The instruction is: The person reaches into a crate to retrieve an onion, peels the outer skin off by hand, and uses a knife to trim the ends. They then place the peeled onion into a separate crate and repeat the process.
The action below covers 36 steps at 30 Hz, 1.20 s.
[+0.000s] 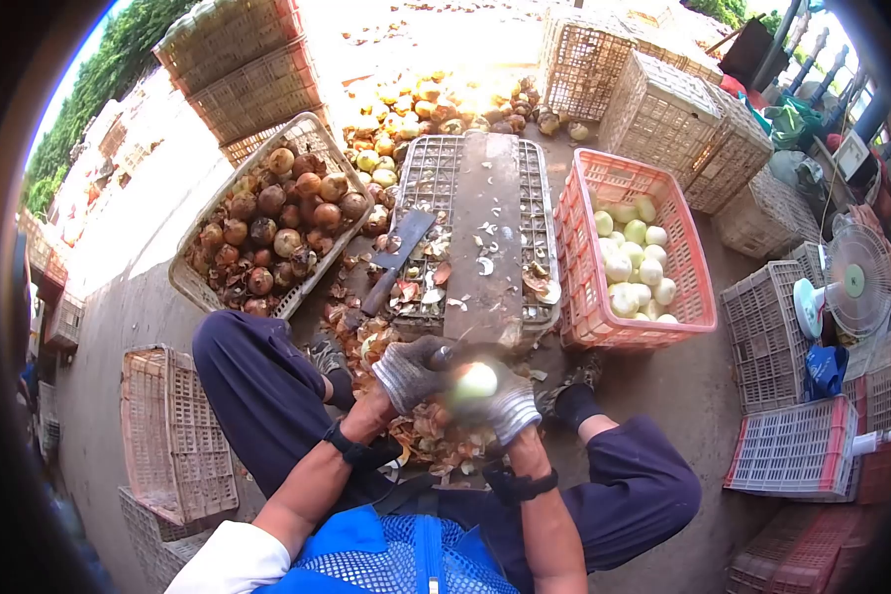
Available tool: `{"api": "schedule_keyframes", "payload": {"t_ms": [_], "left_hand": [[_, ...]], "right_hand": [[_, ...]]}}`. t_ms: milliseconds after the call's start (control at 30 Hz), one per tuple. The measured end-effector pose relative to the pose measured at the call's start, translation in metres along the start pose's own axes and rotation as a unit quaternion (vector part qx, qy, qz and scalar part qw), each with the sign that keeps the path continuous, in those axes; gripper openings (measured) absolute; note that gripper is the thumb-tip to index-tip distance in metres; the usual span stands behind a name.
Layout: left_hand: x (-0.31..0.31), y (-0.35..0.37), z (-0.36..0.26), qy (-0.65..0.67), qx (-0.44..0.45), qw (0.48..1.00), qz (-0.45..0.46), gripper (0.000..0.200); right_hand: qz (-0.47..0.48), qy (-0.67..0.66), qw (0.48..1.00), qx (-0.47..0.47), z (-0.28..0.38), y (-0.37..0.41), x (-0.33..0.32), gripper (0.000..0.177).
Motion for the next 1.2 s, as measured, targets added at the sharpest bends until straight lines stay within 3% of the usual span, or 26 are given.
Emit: {"api": "schedule_keyframes", "payload": {"t_ms": [133,200,267,333,400,433,500,567,600,633,667,700,733,767,800,867,1000,1100,1167,1200], "left_hand": [[-0.005,-0.007,0.008,-0.046,0.013,0.998,-0.038,0.04],[-0.011,-0.007,-0.006,-0.087,0.088,0.991,-0.044,0.033],[-0.022,-0.012,-0.009,-0.083,0.08,0.992,-0.049,0.027],[-0.033,-0.017,0.004,-0.03,-0.011,0.998,-0.055,0.023],[-0.043,-0.027,0.019,-0.061,-0.007,0.994,-0.092,0.024],[-0.041,-0.029,0.014,-0.172,0.044,0.981,-0.083,0.027],[-0.037,-0.031,0.005,-0.391,0.147,0.904,-0.088,0.034],[-0.034,-0.047,0.041,-0.455,0.113,0.88,-0.076,0.038],[-0.03,-0.047,0.06,-0.428,0.065,0.901,-0.034,0.03],[-0.029,-0.039,0.067,-0.243,-0.03,0.969,-0.03,0.027],[-0.022,-0.025,0.072,-0.046,-0.123,0.991,-0.023,0.024],[-0.01,-0.011,0.077,0.153,-0.21,0.966,-0.013,0.02],[-0.006,-0.015,0.055,0.088,-0.031,0.995,0.017,0.02],[-0.004,-0.008,0.032,0.029,0.151,0.988,0.012,0.021],[0.003,-0.007,0.025,0.066,0.157,0.985,0.024,0.023],[0.006,0.012,-0.027,-0.065,0.326,0.943,-0.027,0.04],[0.006,0.013,-0.033,-0.092,0.335,0.935,-0.071,0.042],[-0.003,0.015,-0.039,-0.156,0.363,0.913,-0.103,0.038],[-0.01,0.013,-0.039,-0.253,0.355,0.891,-0.13,0.033],[-0.015,0.006,-0.029,-0.111,0.292,0.943,-0.112,0.031]], "right_hand": [[0.024,-0.008,1.0,0.018,-0.004,-0.001,0.006,0.076],[0.032,-0.092,0.995,0.031,0.005,0.003,0.01,0.078],[0.044,-0.13,0.99,0.028,0.017,0.008,0.009,0.079],[0.062,-0.12,0.991,0.008,0.027,0.011,0.005,0.081],[0.067,-0.238,0.967,0.067,0.021,0.014,0.007,0.083],[0.068,-0.296,0.948,0.095,0.019,0.017,0.008,0.085],[0.089,-0.384,0.911,0.12,0.023,0.019,0.008,0.087],[0.13,-0.444,0.879,0.114,0.042,0.02,0.007,0.087],[0.133,-0.451,0.875,0.112,0.046,0.021,0.005,0.088],[0.137,-0.458,0.872,0.11,0.049,0.022,0.002,0.09],[0.122,-0.463,0.872,0.101,0.047,0.021,0.0,0.091],[0.108,-0.468,0.873,0.092,0.044,0.02,-0.003,0.092],[0.075,-0.47,0.876,0.077,0.031,0.019,-0.003,0.093],[0.043,-0.472,0.878,0.062,0.02,0.017,-0.006,0.094],[0.033,-0.397,0.916,0.041,0.016,0.016,-0.008,0.095],[0.012,-0.239,0.971,0.0,0.011,0.014,-0.01,0.097],[-0.052,-0.163,0.985,-0.02,0.038,0.021,-0.013,0.097],[-0.096,0.039,0.981,-0.163,0.069,0.018,-0.024,0.093],[-0.093,-0.126,0.987,-0.038,0.045,0.012,-0.027,0.086],[-0.089,-0.206,0.974,0.025,0.032,0.01,-0.026,0.083]]}}
Point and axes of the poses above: each hand's wrist, its own y-axis away from the middle knuckle, its own x-axis out of the palm, z = x × y, the point moved 10 cm from there along -y, towards the middle knuckle, and after that the axes turned 12 degrees about -z, right-handed, at the moved point
